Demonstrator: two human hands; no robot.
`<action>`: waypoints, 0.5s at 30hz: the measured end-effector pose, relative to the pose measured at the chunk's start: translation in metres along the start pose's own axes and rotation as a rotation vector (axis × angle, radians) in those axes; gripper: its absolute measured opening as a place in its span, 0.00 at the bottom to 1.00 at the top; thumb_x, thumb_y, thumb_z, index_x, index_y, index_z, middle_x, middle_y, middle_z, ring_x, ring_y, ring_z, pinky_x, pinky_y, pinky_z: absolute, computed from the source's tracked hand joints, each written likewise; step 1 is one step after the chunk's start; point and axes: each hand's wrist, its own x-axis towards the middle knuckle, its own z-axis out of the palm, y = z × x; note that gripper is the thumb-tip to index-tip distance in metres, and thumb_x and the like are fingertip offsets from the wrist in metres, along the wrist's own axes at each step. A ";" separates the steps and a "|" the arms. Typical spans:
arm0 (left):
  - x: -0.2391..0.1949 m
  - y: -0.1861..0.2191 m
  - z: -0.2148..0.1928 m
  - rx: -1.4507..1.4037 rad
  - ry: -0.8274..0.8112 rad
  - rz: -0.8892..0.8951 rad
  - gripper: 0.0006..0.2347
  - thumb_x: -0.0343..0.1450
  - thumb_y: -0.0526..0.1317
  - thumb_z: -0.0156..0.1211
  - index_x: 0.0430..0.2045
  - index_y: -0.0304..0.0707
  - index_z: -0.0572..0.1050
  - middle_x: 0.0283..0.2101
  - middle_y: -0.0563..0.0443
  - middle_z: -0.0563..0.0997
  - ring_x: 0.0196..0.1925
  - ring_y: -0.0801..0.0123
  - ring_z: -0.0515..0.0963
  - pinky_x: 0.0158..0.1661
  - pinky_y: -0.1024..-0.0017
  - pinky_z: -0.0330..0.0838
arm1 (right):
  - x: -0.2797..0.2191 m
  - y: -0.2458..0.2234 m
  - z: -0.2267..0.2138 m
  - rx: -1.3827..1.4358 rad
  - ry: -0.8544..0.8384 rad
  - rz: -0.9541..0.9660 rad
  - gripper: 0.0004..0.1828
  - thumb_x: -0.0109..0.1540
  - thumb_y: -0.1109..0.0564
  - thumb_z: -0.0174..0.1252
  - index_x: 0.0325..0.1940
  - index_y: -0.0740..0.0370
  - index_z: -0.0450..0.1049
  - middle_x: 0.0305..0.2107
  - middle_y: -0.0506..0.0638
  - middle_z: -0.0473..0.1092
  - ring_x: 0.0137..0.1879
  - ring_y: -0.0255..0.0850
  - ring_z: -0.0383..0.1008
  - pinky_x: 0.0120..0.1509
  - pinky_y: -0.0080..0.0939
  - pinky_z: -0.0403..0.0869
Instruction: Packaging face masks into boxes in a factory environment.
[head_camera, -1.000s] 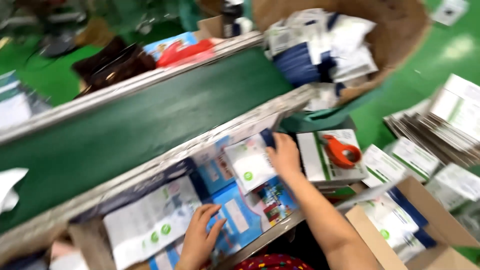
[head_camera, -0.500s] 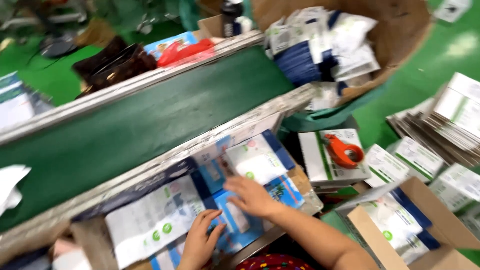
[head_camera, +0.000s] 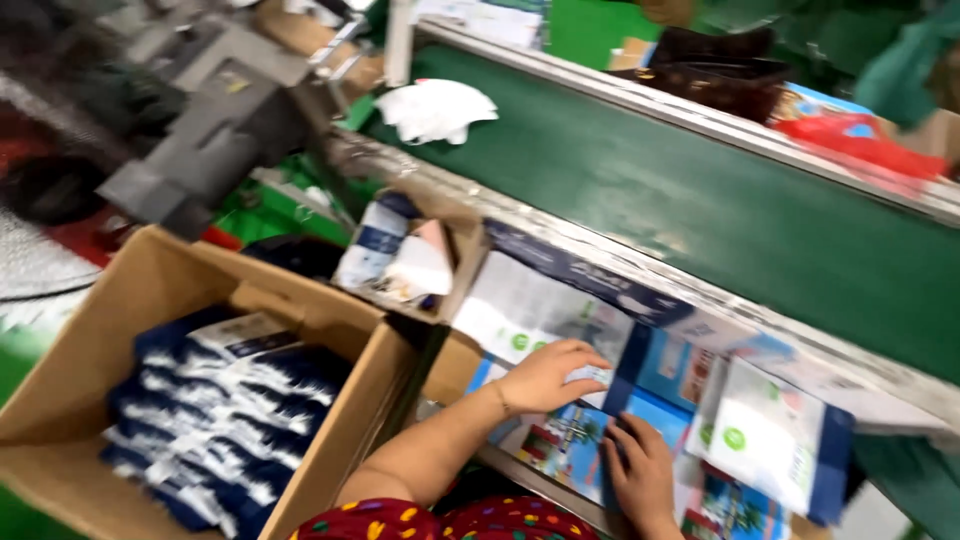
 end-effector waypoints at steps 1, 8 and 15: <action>0.001 -0.001 -0.002 -0.006 -0.001 0.006 0.14 0.73 0.46 0.62 0.49 0.42 0.78 0.50 0.44 0.79 0.55 0.50 0.78 0.55 0.61 0.72 | -0.001 0.000 0.000 -0.029 0.018 0.012 0.15 0.55 0.56 0.65 0.45 0.59 0.79 0.50 0.56 0.73 0.54 0.54 0.74 0.59 0.51 0.71; 0.001 -0.002 -0.005 -0.014 -0.040 -0.055 0.14 0.73 0.46 0.61 0.49 0.41 0.79 0.49 0.45 0.78 0.53 0.51 0.77 0.53 0.61 0.71 | 0.000 -0.002 0.002 -0.084 0.055 0.037 0.14 0.55 0.56 0.66 0.44 0.59 0.80 0.49 0.53 0.74 0.55 0.52 0.74 0.59 0.50 0.71; 0.004 -0.009 -0.001 -0.014 -0.034 -0.043 0.14 0.73 0.47 0.61 0.49 0.42 0.79 0.50 0.46 0.79 0.54 0.52 0.78 0.54 0.62 0.72 | 0.001 -0.002 0.003 -0.081 0.031 0.044 0.13 0.55 0.57 0.65 0.44 0.58 0.79 0.49 0.52 0.74 0.55 0.51 0.74 0.58 0.50 0.71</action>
